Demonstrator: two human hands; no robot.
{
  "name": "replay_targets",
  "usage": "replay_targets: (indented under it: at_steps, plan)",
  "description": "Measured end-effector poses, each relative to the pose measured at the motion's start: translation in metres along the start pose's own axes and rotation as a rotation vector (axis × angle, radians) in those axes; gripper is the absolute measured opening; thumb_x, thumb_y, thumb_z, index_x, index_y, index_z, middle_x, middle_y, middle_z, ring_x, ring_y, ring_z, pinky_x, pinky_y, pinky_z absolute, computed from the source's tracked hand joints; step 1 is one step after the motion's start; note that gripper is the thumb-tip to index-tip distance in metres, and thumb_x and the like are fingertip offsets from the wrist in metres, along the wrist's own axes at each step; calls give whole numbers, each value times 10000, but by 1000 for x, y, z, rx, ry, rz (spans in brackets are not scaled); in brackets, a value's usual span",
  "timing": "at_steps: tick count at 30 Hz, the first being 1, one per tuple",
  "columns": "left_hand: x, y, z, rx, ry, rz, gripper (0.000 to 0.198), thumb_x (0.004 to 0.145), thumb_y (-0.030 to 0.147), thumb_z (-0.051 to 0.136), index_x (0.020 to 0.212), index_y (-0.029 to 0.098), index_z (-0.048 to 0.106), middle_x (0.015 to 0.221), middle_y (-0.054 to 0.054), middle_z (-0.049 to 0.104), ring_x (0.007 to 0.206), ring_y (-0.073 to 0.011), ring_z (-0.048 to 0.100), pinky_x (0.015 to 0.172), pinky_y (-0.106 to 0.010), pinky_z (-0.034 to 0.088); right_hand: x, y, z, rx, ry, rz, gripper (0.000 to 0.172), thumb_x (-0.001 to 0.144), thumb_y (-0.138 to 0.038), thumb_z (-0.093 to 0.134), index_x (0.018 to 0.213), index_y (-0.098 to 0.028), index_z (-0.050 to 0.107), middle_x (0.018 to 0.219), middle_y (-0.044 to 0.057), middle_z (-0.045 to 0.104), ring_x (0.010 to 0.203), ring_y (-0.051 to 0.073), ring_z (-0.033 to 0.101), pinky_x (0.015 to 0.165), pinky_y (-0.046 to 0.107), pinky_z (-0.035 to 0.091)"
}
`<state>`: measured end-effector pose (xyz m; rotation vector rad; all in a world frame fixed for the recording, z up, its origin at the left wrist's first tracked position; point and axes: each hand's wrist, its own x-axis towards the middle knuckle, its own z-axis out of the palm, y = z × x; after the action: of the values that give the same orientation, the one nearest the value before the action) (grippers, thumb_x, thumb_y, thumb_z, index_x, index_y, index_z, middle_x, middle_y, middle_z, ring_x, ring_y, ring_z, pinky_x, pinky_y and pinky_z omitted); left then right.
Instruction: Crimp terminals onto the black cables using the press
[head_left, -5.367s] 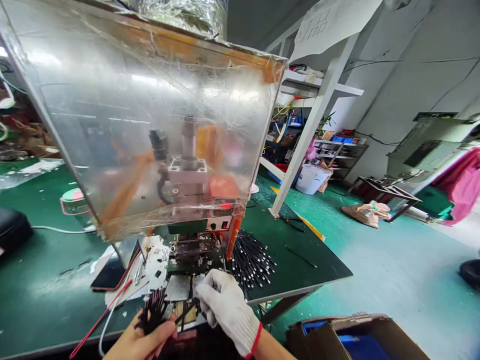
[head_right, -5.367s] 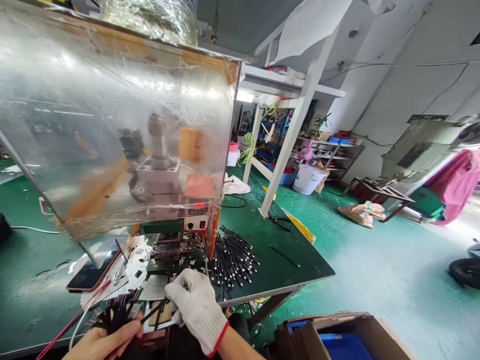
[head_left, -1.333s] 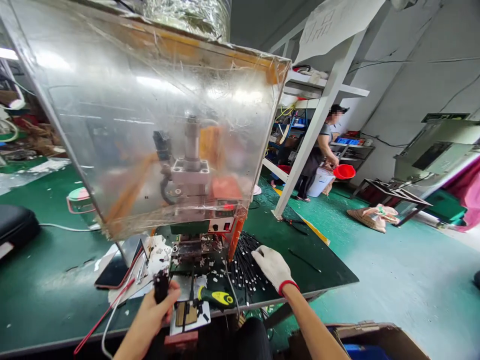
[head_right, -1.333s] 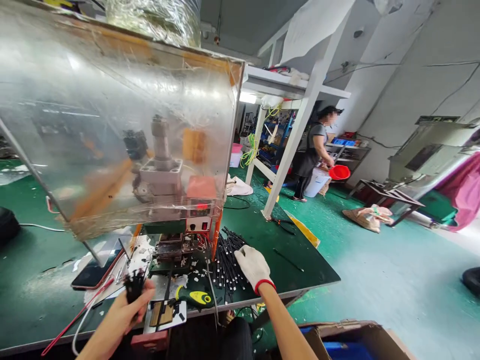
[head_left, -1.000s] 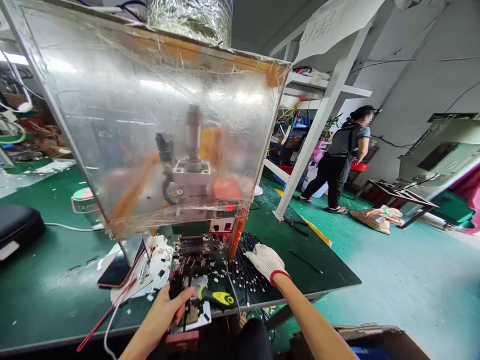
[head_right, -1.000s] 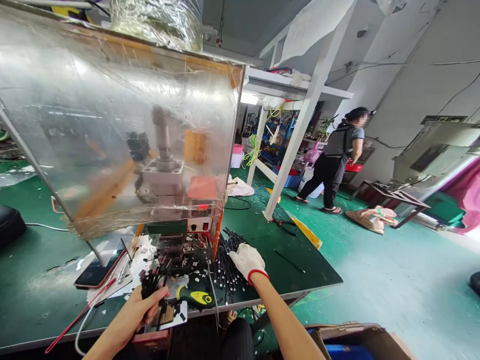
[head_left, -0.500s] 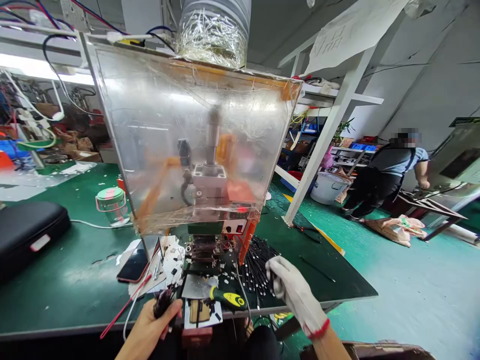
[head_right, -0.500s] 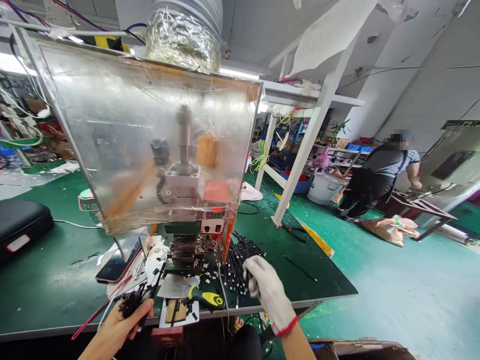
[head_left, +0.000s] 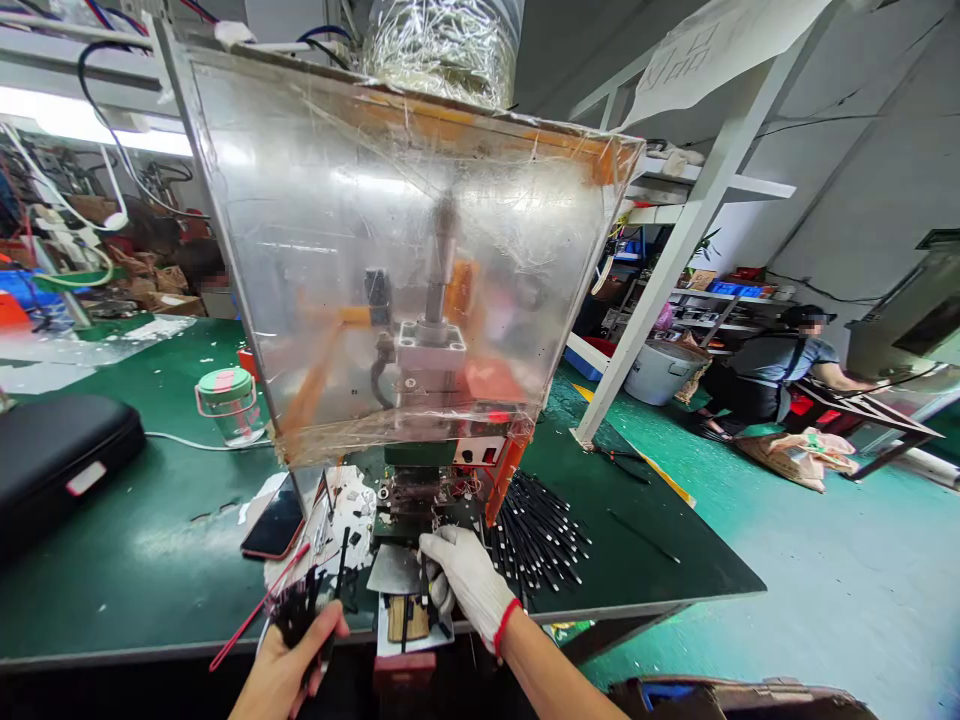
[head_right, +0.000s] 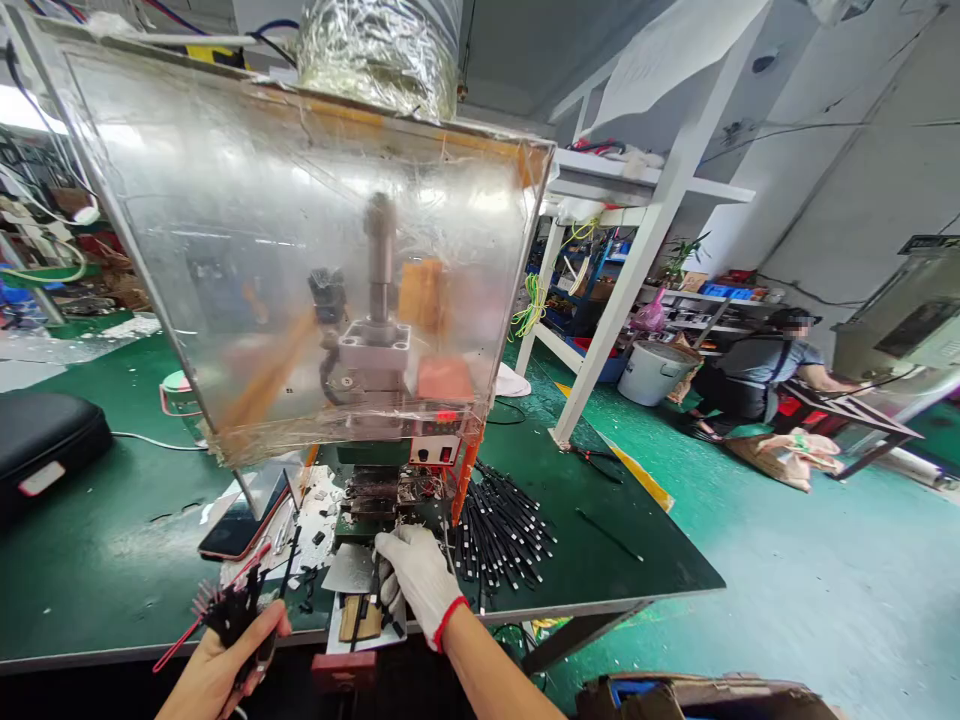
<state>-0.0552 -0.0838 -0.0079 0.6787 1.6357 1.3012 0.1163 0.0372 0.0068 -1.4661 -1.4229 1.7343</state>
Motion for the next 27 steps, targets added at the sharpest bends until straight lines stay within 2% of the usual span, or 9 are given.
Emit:
replay_targets:
  at_steps: [9, 14, 18, 21, 24, 27]
  plan:
    - [2, -2, 1, -15, -14, -24, 651, 488, 803, 660, 558, 157, 623, 359, 77, 389, 325, -44, 314, 328, -146, 141, 13, 9, 2, 149, -27, 4, 322, 743, -474, 596, 741, -158, 531, 486, -51, 521, 306, 75, 468, 276, 154, 315]
    - [-1, 4, 1, -25, -39, -30, 643, 490, 797, 668, 547, 159, 613, 435, 49, 485, 346, -50, 373, 324, -144, 167, 14, 9, 4, 174, -29, 14, 299, 743, -450, 590, 719, -160, 523, 478, -47, 521, 299, 73, 453, 275, 159, 305]
    - [2, 9, 1, 55, -79, -48, 674, 464, 827, 645, 531, 157, 621, 445, 29, 513, 349, -57, 376, 341, -168, 175, 13, 8, 3, 172, -47, 21, 296, 747, -456, 576, 717, -170, 505, 496, -55, 515, 314, 70, 455, 292, 162, 306]
    - [7, 12, -1, 122, -163, -7, 661, 458, 829, 641, 498, 169, 625, 435, 22, 503, 380, -87, 394, 359, -213, 277, 3, -2, -5, 88, 19, -22, 299, 769, -474, 562, 755, -184, 495, 551, -54, 545, 347, 64, 472, 335, 166, 326]
    - [10, 16, -1, 185, -235, 71, 601, 533, 786, 643, 522, 185, 638, 474, 12, 524, 464, -134, 455, 429, -248, 379, -18, -20, -15, -95, 132, -157, 240, 788, -424, 558, 818, -186, 552, 626, -42, 595, 418, 63, 511, 434, 187, 382]
    - [9, 25, 4, 311, -260, 192, 517, 626, 722, 627, 523, 215, 631, 510, 4, 551, 499, -160, 464, 453, -261, 393, -43, -30, -13, -169, 83, -242, 198, 751, -360, 619, 868, -201, 632, 711, -31, 640, 554, 83, 561, 538, 203, 402]
